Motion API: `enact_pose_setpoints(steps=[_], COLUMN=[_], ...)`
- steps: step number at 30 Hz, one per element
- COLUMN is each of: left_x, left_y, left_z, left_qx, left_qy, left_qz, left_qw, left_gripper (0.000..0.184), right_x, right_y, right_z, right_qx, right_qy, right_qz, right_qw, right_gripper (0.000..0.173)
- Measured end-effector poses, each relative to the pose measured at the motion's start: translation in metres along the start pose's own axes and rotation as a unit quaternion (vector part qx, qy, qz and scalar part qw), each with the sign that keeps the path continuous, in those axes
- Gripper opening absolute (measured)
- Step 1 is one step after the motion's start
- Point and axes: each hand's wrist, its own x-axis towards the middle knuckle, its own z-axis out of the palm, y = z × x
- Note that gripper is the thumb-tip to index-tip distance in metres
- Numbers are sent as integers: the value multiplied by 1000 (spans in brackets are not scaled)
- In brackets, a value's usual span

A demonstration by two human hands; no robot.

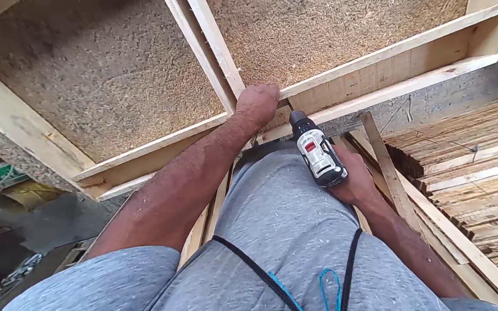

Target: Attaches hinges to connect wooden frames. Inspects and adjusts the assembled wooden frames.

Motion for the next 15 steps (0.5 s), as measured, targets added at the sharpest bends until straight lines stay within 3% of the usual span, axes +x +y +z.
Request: enact_pose_setpoints(steps=[15], left_x=[-2], left_y=[0], left_z=[-3], left_qx=[9], left_qy=[-3], left_qz=[6], left_qw=[1000], left_gripper=[25], right_x=[-4], right_y=[-5], right_z=[14], right_qx=[-4], right_qy=[22], right_qz=[13], right_qw=[1000], right_gripper=[53])
